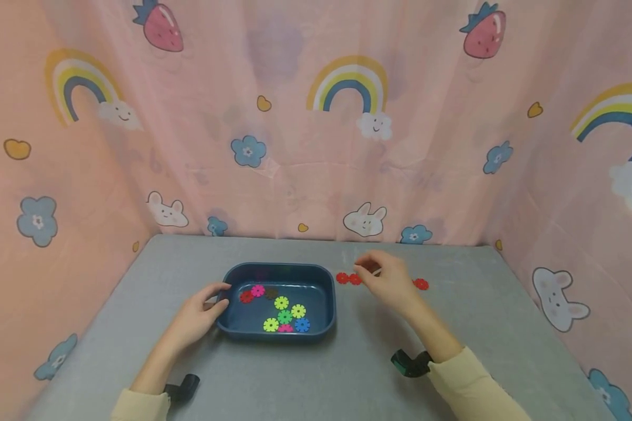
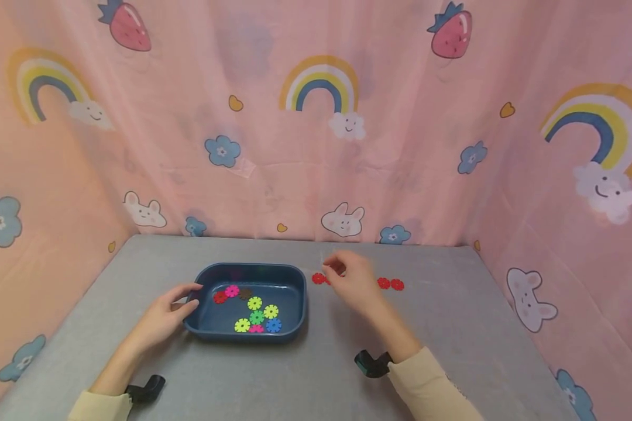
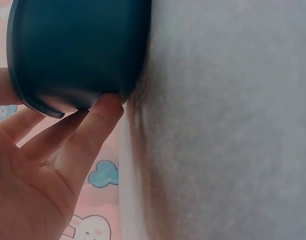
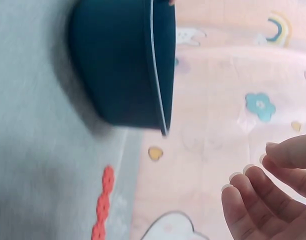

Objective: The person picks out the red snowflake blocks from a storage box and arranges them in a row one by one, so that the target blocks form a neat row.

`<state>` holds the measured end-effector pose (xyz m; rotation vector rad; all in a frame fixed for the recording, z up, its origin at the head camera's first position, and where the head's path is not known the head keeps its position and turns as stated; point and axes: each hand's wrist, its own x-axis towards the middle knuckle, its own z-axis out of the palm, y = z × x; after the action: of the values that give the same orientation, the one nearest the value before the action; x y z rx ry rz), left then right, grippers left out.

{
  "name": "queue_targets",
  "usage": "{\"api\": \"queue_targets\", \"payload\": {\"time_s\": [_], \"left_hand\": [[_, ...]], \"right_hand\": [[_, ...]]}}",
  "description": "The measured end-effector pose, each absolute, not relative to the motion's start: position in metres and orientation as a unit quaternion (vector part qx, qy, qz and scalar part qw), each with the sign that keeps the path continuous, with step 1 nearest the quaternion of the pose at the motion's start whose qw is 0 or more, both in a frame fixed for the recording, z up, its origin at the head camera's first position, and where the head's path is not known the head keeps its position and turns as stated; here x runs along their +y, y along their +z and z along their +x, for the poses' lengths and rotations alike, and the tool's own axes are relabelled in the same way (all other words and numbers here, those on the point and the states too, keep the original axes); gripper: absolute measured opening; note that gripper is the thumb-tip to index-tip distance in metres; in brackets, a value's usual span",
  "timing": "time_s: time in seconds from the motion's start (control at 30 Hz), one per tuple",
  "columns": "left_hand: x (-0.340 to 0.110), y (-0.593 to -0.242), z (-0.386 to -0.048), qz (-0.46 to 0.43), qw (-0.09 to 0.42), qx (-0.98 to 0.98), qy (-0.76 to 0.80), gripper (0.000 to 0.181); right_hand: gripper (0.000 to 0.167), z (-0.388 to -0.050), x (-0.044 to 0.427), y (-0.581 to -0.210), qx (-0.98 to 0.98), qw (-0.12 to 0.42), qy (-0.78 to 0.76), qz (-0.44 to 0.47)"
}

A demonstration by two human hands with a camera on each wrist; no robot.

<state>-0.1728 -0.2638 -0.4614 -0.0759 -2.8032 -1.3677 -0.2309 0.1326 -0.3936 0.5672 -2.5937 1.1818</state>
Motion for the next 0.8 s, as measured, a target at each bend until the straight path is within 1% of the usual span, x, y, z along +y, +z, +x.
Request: {"api": "queue_targets", "payload": {"time_s": [0.33,0.8], "left_hand": [[-0.265,-0.462,-0.171,-0.018,0.007,-0.899,-0.438,0.04],[-0.264,-0.461,-0.173,-0.015,0.006,-0.899,-0.438,0.04]], "right_hand": [[0.012,-0.224,0.089,-0.395,-0.89,0.105,0.388,0.216],[0.009,-0.224,0.038,-0.398,-0.881,0.048,0.385,0.27]]}}
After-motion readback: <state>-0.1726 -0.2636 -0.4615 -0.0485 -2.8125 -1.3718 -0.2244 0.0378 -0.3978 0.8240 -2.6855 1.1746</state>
